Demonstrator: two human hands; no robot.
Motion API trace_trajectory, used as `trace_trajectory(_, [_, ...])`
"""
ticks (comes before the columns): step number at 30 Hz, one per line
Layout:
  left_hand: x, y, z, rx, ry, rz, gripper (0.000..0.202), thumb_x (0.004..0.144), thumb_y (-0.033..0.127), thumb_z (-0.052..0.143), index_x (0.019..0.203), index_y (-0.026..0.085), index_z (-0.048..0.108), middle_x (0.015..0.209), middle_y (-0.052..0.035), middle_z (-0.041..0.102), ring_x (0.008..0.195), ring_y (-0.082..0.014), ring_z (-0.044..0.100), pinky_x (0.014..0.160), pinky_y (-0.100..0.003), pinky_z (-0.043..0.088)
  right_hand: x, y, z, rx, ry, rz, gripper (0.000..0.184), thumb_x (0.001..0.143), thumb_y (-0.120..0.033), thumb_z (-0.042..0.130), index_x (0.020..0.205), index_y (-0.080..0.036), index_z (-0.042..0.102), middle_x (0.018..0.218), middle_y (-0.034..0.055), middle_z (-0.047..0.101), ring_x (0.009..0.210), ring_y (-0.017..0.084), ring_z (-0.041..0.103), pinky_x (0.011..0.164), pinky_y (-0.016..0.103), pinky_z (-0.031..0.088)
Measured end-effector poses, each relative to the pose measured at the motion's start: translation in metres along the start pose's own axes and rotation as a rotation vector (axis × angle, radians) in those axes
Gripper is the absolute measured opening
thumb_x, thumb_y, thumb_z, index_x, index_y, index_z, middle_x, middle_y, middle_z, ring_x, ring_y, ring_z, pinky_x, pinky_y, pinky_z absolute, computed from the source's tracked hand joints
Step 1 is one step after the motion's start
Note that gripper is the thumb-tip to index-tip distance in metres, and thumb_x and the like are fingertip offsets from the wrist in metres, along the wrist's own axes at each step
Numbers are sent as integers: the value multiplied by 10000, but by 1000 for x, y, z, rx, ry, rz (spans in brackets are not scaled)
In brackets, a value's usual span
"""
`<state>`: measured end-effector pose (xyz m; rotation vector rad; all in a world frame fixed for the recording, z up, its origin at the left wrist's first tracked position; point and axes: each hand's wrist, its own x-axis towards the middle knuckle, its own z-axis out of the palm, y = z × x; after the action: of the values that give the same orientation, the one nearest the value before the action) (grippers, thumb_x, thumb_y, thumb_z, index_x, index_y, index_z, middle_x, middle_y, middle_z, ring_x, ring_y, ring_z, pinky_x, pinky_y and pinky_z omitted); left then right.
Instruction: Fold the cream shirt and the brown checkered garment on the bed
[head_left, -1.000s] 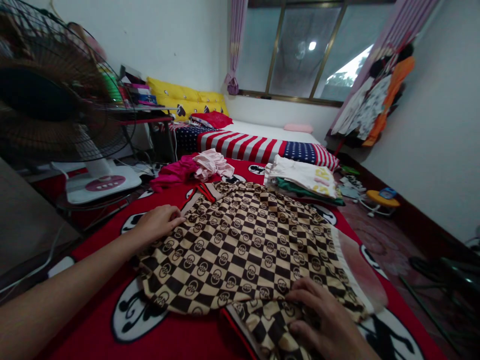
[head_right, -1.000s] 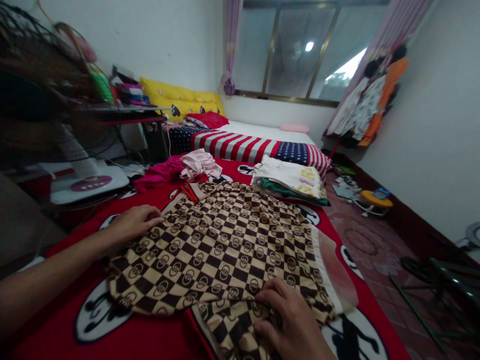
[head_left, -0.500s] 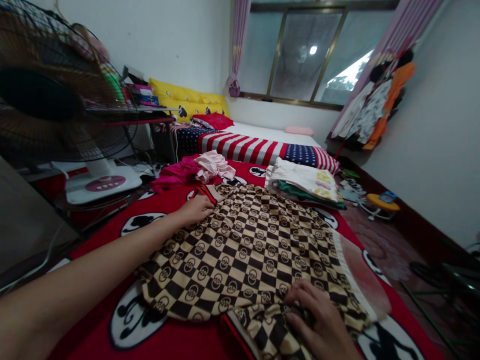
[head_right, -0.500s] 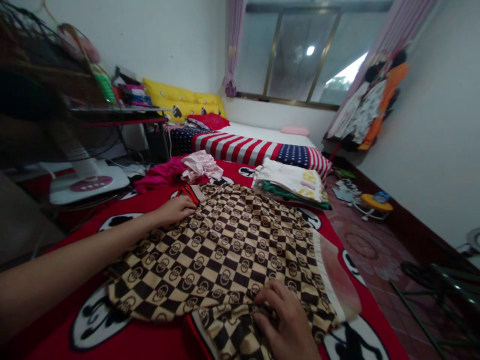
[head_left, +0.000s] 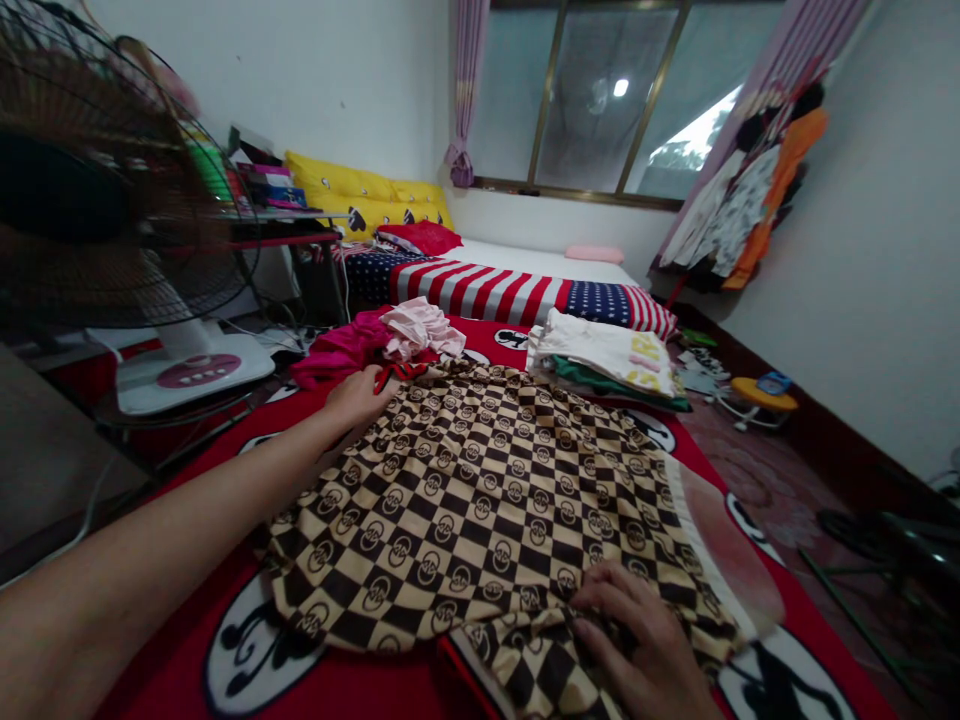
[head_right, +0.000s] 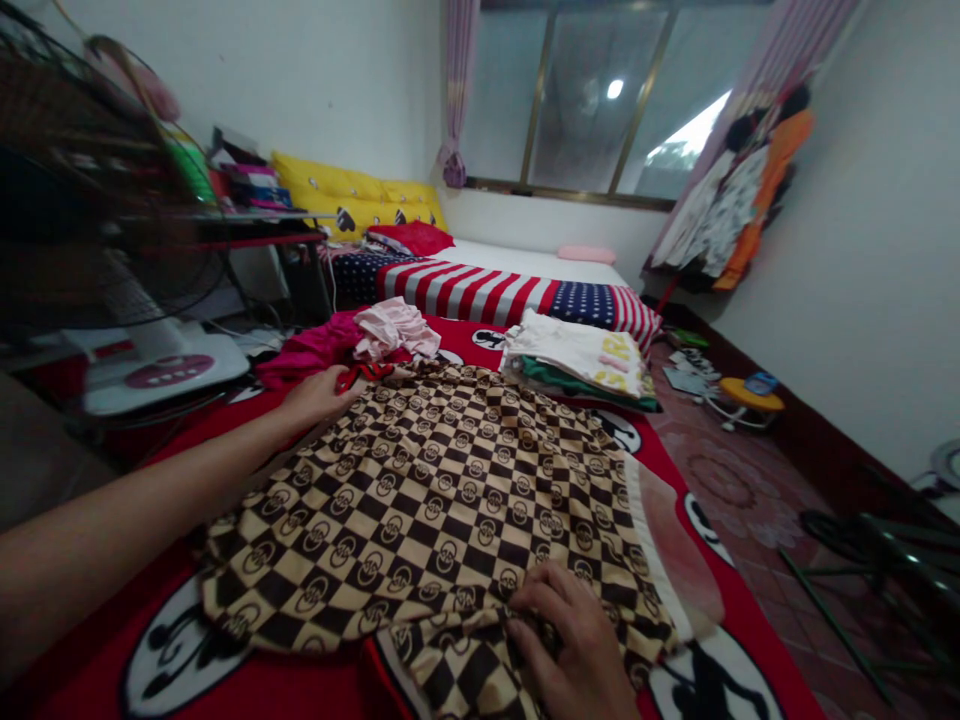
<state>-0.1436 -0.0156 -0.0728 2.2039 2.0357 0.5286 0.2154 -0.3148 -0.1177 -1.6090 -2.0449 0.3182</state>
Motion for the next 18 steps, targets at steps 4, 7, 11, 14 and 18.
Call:
trace_trajectory(4, [-35,-5,-4,125,-52,-32,678,793,636,485,1305,192,466,1170,-151,639,1026,-351,621,794,-383,482,-1,4,6,-103,86,-73,179,820,-287,622,994,-258,648,1134,77,607,1079,262,575,900,406,485])
trace_trajectory(7, [-49,2,-2,233,-45,-16,687,801,604,514,1372,238,409,1152,-152,652,1011,-358,631,784,-399,486,0,5,8,-194,137,-136,412,808,-317,640,1214,-291,574,1305,85,524,1212,297,489,979,473,439])
trace_trajectory(11, [-57,9,3,255,-64,74,505,890,418,452,1389,354,413,1076,-89,699,958,-313,661,774,-382,491,5,4,8,-220,130,-159,300,855,-285,591,1154,-290,604,1170,74,590,1094,257,563,888,407,494])
trace_trajectory(14, [-58,0,0,236,-69,107,477,880,338,455,1351,409,475,1142,-49,689,996,-296,654,787,-365,494,11,0,8,-183,98,-153,170,905,-194,491,986,-244,632,1018,63,618,925,200,608,775,323,507])
trace_trajectory(18, [-56,-31,-15,197,-105,98,443,854,331,486,1281,408,572,1167,-36,685,1015,-310,644,791,-382,498,18,-9,10,-120,19,-120,221,932,-143,393,894,-205,602,926,62,608,832,175,597,699,285,476])
